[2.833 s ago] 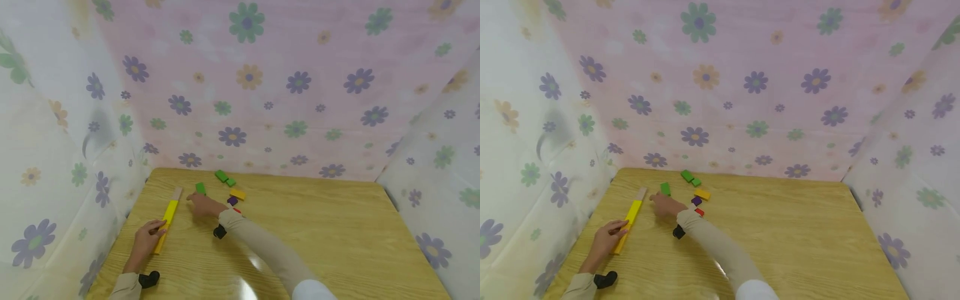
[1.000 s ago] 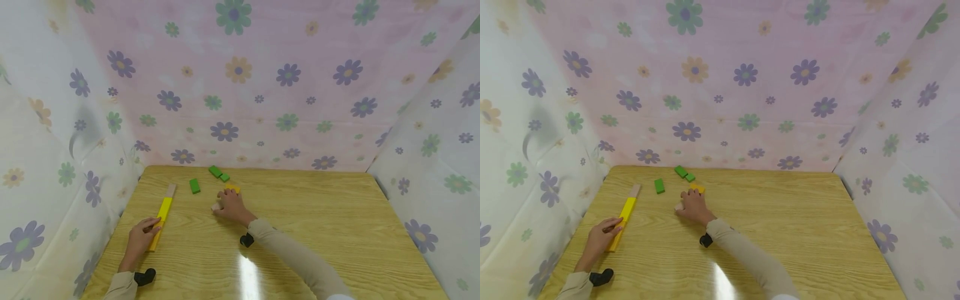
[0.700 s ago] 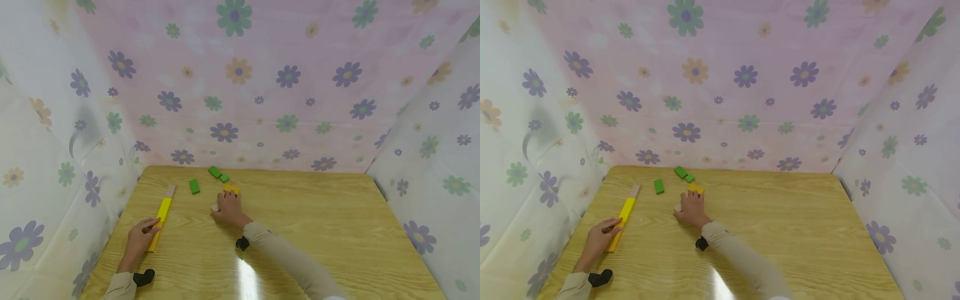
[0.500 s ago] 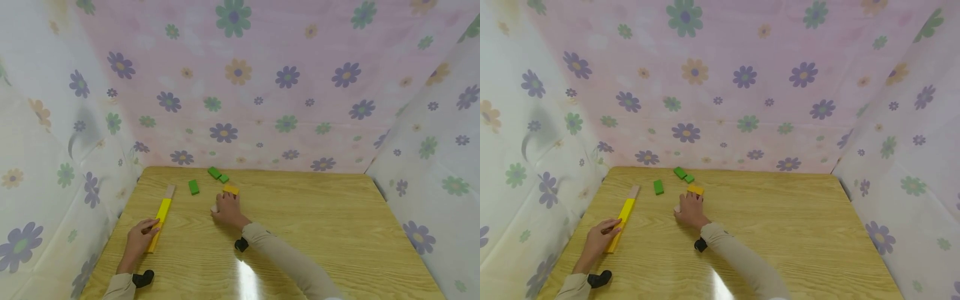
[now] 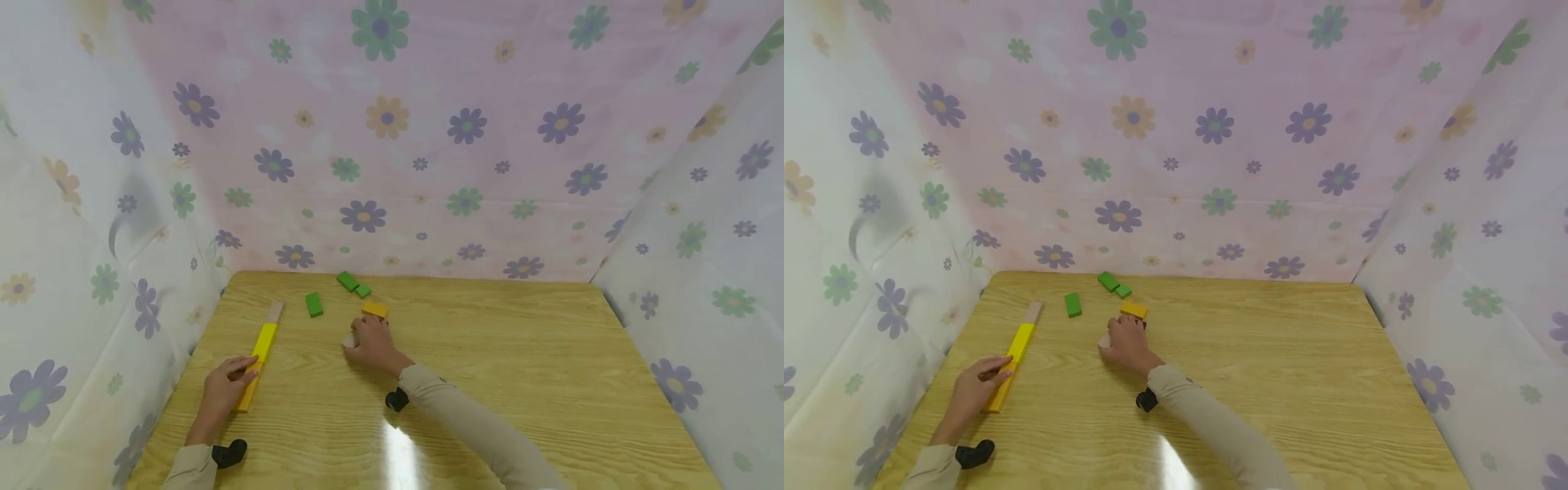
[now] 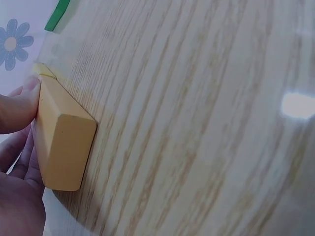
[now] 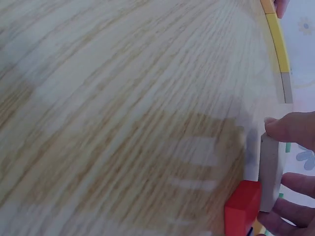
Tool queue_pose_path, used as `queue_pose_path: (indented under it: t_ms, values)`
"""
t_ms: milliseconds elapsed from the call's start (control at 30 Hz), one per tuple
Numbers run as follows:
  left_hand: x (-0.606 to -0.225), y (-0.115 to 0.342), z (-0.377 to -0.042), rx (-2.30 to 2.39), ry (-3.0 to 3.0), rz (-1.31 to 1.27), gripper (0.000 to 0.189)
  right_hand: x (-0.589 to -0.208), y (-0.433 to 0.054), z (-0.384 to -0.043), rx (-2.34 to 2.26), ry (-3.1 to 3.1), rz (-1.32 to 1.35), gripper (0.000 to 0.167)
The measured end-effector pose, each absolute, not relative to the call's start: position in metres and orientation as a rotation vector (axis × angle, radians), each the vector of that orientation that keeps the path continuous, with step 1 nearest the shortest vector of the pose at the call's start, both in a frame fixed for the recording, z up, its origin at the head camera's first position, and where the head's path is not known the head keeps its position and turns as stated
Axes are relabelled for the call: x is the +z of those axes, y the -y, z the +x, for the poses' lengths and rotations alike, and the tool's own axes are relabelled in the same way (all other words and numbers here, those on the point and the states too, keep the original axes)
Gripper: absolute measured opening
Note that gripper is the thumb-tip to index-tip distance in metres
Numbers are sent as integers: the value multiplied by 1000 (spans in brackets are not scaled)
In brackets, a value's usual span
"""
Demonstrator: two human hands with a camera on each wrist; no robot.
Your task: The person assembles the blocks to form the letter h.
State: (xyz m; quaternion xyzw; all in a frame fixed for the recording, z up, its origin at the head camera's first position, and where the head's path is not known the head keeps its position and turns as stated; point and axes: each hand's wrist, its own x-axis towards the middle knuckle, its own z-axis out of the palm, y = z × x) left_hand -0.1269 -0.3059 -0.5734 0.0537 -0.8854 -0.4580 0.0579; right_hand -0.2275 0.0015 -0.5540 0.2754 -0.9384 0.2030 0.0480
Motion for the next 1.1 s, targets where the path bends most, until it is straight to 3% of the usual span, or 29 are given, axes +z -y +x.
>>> queue_pose_path:
  t_ms: [1100]
  values:
    - [-579, 308, -128, -1386, 2696, 202, 32, -514, 15, -250, 864, 2852, 1082, 47]
